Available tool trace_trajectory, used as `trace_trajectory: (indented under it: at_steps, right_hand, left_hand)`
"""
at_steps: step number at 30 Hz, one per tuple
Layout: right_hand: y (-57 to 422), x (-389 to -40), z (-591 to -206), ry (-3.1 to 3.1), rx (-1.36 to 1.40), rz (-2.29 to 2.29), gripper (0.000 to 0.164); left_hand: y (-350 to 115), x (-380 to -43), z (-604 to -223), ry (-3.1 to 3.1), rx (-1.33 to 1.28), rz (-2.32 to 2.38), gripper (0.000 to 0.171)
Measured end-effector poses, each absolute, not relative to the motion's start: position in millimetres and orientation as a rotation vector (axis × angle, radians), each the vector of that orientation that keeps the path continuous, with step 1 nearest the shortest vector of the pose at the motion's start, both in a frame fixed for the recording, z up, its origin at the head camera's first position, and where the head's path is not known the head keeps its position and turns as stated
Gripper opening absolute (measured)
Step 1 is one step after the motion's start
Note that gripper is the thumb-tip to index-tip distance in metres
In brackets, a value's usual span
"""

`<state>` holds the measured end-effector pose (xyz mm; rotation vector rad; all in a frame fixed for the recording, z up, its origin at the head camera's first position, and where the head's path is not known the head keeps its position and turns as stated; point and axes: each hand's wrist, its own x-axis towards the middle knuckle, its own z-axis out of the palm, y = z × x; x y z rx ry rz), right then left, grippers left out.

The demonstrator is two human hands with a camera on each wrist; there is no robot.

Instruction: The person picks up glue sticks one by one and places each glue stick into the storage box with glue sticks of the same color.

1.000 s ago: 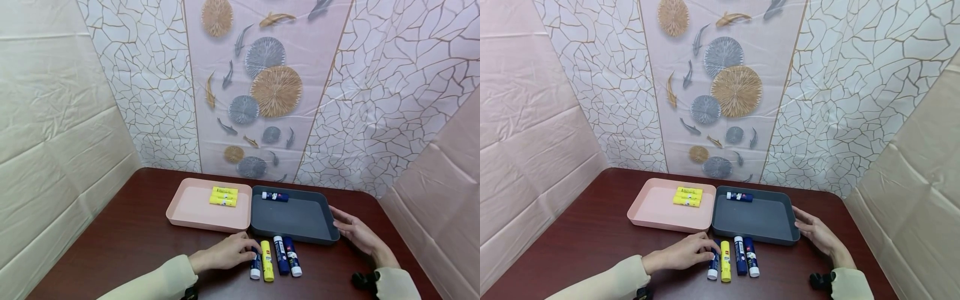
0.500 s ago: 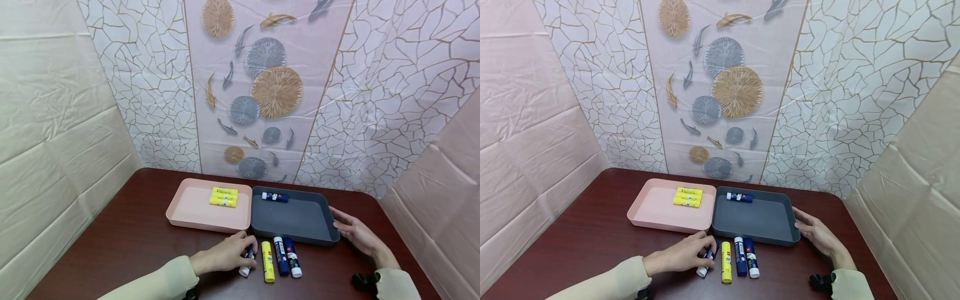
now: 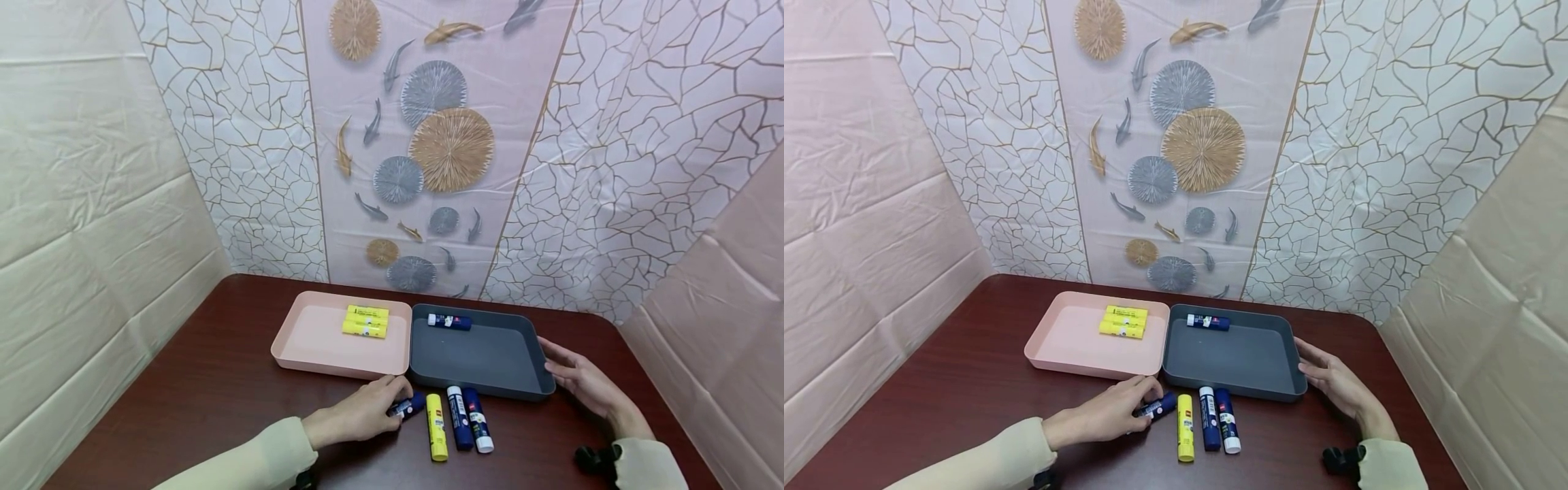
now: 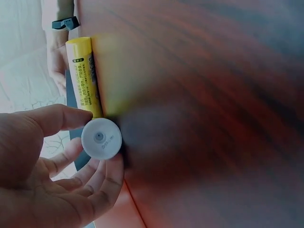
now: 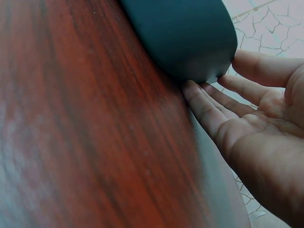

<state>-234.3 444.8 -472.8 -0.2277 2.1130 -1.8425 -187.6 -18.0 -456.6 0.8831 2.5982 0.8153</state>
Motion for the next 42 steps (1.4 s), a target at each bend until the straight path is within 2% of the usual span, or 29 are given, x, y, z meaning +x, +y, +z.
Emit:
trace_trajectory:
  at_steps: [5,26,42]
  right_hand:
    - [444.9,-233.6,-472.3,2.113,-0.228,-1.844,0.073]
    - [443.4,-234.1,-471.9,2.112,-0.182,-1.844,0.073]
    - [444.9,-236.0,-473.1,2.113,-0.186,-1.841,0.072]
  left_hand:
    - [-19.4,-190.5,-455.0,2.606,0.876,0.759,0.040]
    - [-20.0,-193.4,-457.1,2.658,1.028,0.647,0.034]
    - [-25.0,-195.5,-452.2,2.612,1.016,0.749,0.034]
